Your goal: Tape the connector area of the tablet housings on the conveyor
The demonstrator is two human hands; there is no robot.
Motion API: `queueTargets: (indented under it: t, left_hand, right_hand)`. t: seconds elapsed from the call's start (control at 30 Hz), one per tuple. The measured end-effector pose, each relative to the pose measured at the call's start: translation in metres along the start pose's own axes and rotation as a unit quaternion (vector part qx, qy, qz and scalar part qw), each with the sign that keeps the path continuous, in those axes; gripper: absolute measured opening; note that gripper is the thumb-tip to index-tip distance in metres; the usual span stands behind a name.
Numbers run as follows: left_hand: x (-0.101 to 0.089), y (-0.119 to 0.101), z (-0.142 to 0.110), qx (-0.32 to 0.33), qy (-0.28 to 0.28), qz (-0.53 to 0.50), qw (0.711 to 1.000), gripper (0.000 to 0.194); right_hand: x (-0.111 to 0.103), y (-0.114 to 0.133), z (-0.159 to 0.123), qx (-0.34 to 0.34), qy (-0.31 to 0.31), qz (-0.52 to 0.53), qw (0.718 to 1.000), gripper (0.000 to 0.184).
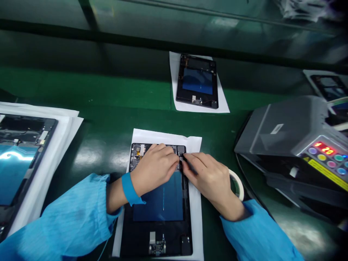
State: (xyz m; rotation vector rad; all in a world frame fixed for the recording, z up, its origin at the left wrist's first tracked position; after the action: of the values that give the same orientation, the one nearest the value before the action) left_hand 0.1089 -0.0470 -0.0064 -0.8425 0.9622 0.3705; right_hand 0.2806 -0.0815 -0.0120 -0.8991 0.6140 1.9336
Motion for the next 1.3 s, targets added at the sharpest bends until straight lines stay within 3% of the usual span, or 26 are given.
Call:
queueTargets:
  t: [0.3,0.63,0.8,0.97,1.17,1.3]
  left_hand:
    - [0.001,0.001,0.000,0.001,-0.005,0.003,1.000,0.023]
    - [-0.001,0.000,0.002,0.002,0.009,0.009,1.000,0.024]
    - [-0.002,-0.001,0.002,-0.009,0.011,0.011,1.000,0.021]
    - [-0.004,-0.003,0.003,-0.014,0.007,0.009,1.000,0.017]
    - [0.000,0.000,0.004,-0.014,0.009,0.008,1.000,0.017]
    - [-0.013,-0.009,0.005,0.009,0.052,0.056,0.997,0.018]
  right_hand:
    - [0.002,-0.001,0.001,0.021,0.011,0.070,0.997,0.008]
    - [-0.007,0.001,0.003,-0.054,0.079,0.007,0.995,0.018]
    - [-0.011,-0.001,-0.010,-0.012,0.075,0.065,0.995,0.029]
    - [-0.013,-0.005,-0.017,-0.014,0.051,0.112,0.992,0.024]
    - [-0.012,-0.005,-0.015,-0.003,0.068,0.115,0.991,0.021]
    - [-0.010,-0.008,-0.016,0.031,0.055,0.159,0.985,0.021]
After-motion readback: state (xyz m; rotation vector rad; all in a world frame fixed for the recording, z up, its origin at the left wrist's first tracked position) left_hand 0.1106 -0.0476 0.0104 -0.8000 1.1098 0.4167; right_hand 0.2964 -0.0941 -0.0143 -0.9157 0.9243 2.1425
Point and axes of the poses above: each hand's wrist, its own z-axis towards the middle knuckle, its own x-axis out of the palm, y = z × x, the point moved 1 cm from there along z, towards the middle knuckle, and after that the axes turned 14 degrees about -y, right-handed, at the moved point
